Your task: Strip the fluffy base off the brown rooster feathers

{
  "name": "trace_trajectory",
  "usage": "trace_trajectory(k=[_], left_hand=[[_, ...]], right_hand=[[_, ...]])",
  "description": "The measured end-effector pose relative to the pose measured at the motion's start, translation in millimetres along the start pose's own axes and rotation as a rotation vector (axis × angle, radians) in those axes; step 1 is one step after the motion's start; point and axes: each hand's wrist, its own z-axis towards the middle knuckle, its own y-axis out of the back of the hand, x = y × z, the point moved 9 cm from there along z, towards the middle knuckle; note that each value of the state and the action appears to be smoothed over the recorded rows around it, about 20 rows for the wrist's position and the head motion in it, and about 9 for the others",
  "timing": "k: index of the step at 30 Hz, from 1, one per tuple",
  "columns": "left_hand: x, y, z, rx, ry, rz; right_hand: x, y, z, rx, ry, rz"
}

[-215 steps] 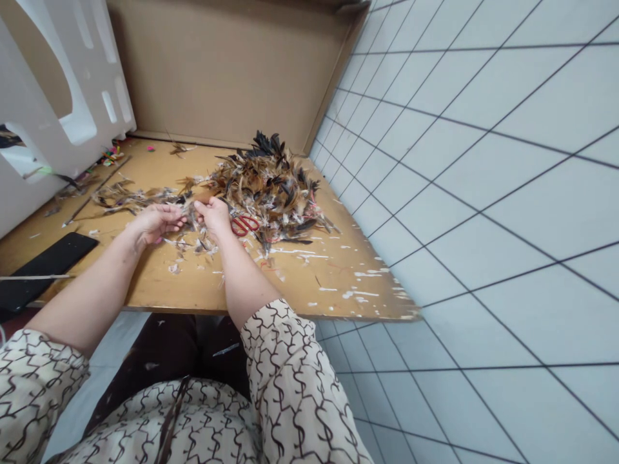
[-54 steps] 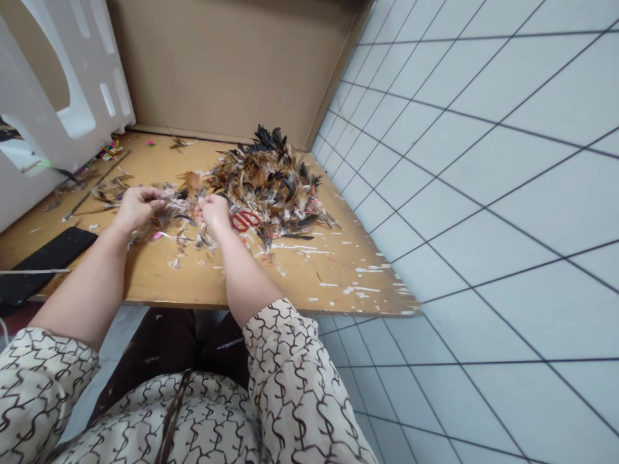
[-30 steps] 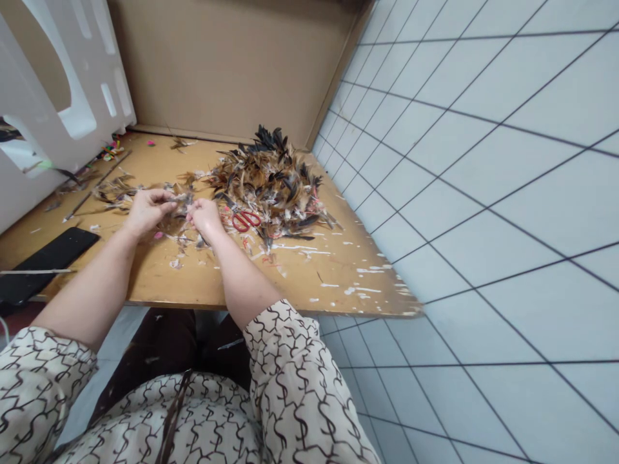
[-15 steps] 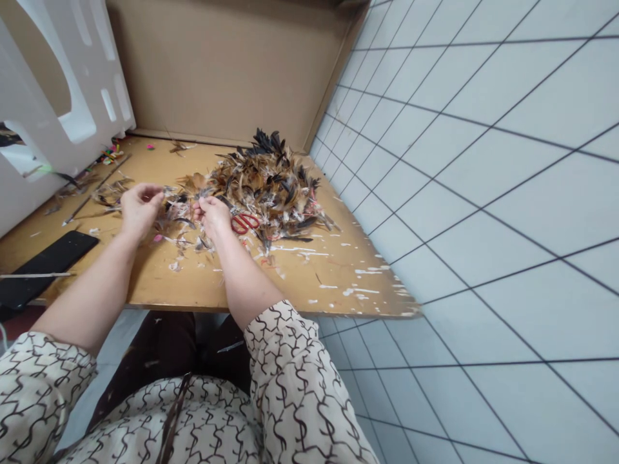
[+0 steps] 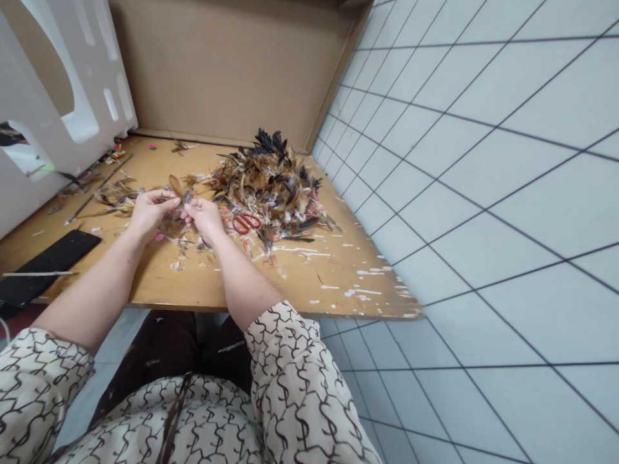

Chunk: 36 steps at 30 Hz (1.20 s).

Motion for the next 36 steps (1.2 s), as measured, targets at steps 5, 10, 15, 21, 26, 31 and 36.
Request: trace_trajectory(k=[5, 10, 15, 21, 26, 31, 36], left_hand=[[-0.5, 0.7, -0.1, 0.008, 0.007, 0.04], [0.4, -5.7, 0.2, 0.063, -0.01, -0.019], [10.7, -5.5, 0.3, 0.045, 0.122, -0.13], [25.7, -25.3, -9.5, 0.251, 0.32, -0.124], [35.1, -32.0, -17.0, 0.335, 0.428, -0.093], [34.5, -34.4, -19.7, 0.355, 0.457, -0.111], [33.6, -33.2, -18.8, 0.345, 0.46, -0.113]], right_hand=[[-1.9, -6.9, -3.3, 0.096, -0.016, -0.097], [-8.8, -0.3, 0.7, 0.04, -0.077, -0.029], [-7.8, 7.0, 4.3, 0.003, -0.088, 0.237], [-3.7, 3.2, 4.9, 0.08, -0.067, 0.323], [1.3, 8.1, 5.6, 0.006, -0.009, 0.35], [1.8, 7.3, 3.3, -0.029, 0.009, 0.299], [2.0, 7.8, 3.9, -0.056, 0.049, 0.247]])
